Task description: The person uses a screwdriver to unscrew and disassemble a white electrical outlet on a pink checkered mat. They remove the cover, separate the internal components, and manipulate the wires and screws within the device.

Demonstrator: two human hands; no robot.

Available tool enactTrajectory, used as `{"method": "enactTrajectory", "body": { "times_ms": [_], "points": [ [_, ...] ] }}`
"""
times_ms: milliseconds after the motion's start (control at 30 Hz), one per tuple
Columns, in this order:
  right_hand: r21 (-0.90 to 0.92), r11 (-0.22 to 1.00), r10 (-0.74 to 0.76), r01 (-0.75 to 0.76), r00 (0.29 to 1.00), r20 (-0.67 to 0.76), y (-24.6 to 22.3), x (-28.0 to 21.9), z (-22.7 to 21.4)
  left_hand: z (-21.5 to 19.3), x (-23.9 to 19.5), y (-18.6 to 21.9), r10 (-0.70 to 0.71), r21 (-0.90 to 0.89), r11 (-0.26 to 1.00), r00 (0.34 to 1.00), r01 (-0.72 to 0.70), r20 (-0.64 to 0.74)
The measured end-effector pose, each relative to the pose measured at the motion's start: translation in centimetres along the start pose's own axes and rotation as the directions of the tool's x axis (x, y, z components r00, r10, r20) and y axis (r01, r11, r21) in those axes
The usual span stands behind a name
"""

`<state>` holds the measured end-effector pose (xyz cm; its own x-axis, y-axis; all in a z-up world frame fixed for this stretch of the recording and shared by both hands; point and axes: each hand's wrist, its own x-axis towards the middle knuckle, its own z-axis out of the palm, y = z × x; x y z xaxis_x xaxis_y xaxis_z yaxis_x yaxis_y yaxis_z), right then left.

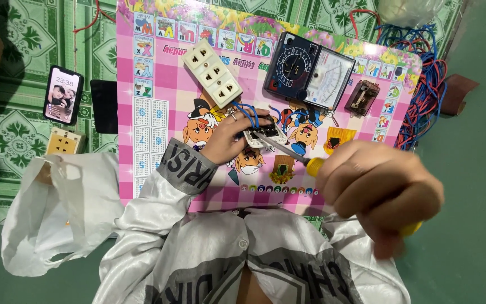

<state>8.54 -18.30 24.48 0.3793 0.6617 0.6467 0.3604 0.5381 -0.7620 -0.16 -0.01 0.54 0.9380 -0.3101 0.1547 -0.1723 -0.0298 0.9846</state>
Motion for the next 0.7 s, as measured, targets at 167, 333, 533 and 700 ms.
{"method": "enactTrajectory", "body": {
  "times_ms": [167, 333, 533, 700],
  "points": [
    [-0.028, 0.998, 0.047, -0.048, 0.998, -0.043, -0.2, 1.3, 2.0, 0.0, 0.1, 0.0, 0.008, -0.002, 1.0, 1.0, -0.008, 0.0],
    [-0.035, 0.999, 0.025, -0.027, 0.997, -0.076, 0.8, 1.3, 2.4, 0.0, 0.1, -0.1, 0.021, -0.01, 1.0, 1.0, -0.021, -0.007],
    [0.006, 0.999, 0.043, -0.043, 0.997, -0.061, 0.8, 2.0, 2.1, -0.1, 0.1, -0.2, 0.028, -0.013, 1.0, 1.0, -0.028, 0.002],
    [0.025, 0.997, 0.068, -0.068, 0.997, -0.034, 0.6, 2.3, 2.3, 0.0, 0.0, -0.5, 0.055, -0.02, 0.998, 0.998, -0.055, -0.004]
  ]
}}
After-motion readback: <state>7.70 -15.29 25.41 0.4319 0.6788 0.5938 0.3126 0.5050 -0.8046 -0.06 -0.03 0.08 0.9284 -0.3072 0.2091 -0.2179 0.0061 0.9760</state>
